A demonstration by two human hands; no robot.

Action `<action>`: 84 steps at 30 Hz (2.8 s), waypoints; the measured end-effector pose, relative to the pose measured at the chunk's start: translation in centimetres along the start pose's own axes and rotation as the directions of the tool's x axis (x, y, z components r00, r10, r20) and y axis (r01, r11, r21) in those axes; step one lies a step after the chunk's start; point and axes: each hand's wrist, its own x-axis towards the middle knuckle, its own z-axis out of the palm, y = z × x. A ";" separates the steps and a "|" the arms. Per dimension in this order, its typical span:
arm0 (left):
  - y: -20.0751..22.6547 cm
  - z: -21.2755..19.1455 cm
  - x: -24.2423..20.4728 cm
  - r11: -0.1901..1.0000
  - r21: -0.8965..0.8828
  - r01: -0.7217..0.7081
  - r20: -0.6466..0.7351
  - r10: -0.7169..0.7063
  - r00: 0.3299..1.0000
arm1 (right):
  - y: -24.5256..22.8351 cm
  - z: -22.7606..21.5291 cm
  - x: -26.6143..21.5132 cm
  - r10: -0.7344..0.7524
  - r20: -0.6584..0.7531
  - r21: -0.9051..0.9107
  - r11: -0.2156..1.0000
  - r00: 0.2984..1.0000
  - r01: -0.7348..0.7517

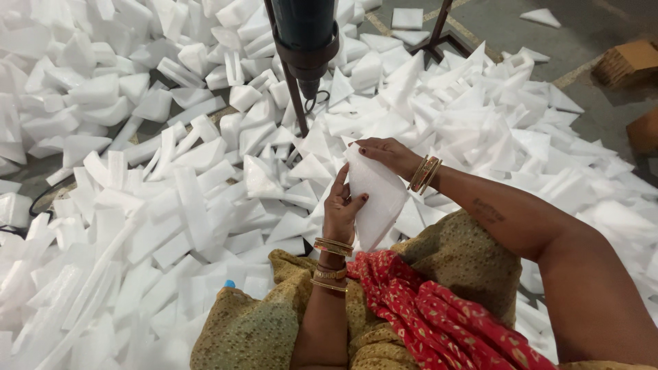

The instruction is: The person sits on the floor and repeatedly picks up rectangular white foam pieces, placing them under a vertical cutting machine to trim them. The cut pieces are dropped onto the floor, accumulating in a large pile around the workspace.

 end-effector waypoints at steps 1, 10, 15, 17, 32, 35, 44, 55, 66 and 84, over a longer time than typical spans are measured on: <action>0.0 0.0 0.1 1.000 0.003 0.003 -0.007 -0.003 1.000 | 0.0 -0.2 0.2 0.003 0.012 0.010 1.000 1.000 -0.004; 0.6 -2.4 3.1 0.989 -0.143 0.028 -0.009 -0.030 1.000 | -0.5 -1.0 4.3 0.006 0.082 0.058 0.998 0.997 -0.011; 2.3 -3.8 6.9 0.998 -0.055 -0.027 -0.023 0.025 0.999 | -2.1 -1.2 8.5 0.003 0.098 0.223 0.975 0.995 -0.025; 3.7 -4.6 8.8 0.998 -0.038 -0.050 -0.021 0.049 0.999 | -2.6 -1.3 11.1 -0.016 0.102 0.298 0.954 0.995 -0.015; 14.6 -7.7 16.5 0.998 0.057 0.006 -0.021 -0.005 1.000 | -6.1 -1.5 25.7 -0.229 0.165 0.486 0.865 0.959 0.123; 13.5 -7.1 14.6 0.991 0.135 -0.012 0.004 0.011 1.000 | -3.1 -1.7 22.9 -0.245 0.128 0.492 0.857 0.961 0.153; 9.8 -1.1 5.7 0.951 0.240 0.194 -0.116 -0.171 0.979 | -3.4 1.6 6.1 -0.090 0.051 0.303 0.950 0.995 0.071; 8.9 0.9 0.0 0.971 0.240 0.008 0.016 -0.012 1.000 | -6.9 5.6 -1.1 -0.204 0.084 0.143 0.971 0.975 0.191; 9.1 0.4 -1.6 0.944 0.329 -0.001 0.057 -0.019 0.998 | -5.0 7.2 -1.4 -0.241 0.108 0.081 0.969 0.964 0.233; 10.7 0.6 -1.3 0.802 0.594 -0.067 0.212 -0.076 0.974 | -6.5 6.3 0.5 -0.329 -0.032 0.320 0.891 0.944 0.321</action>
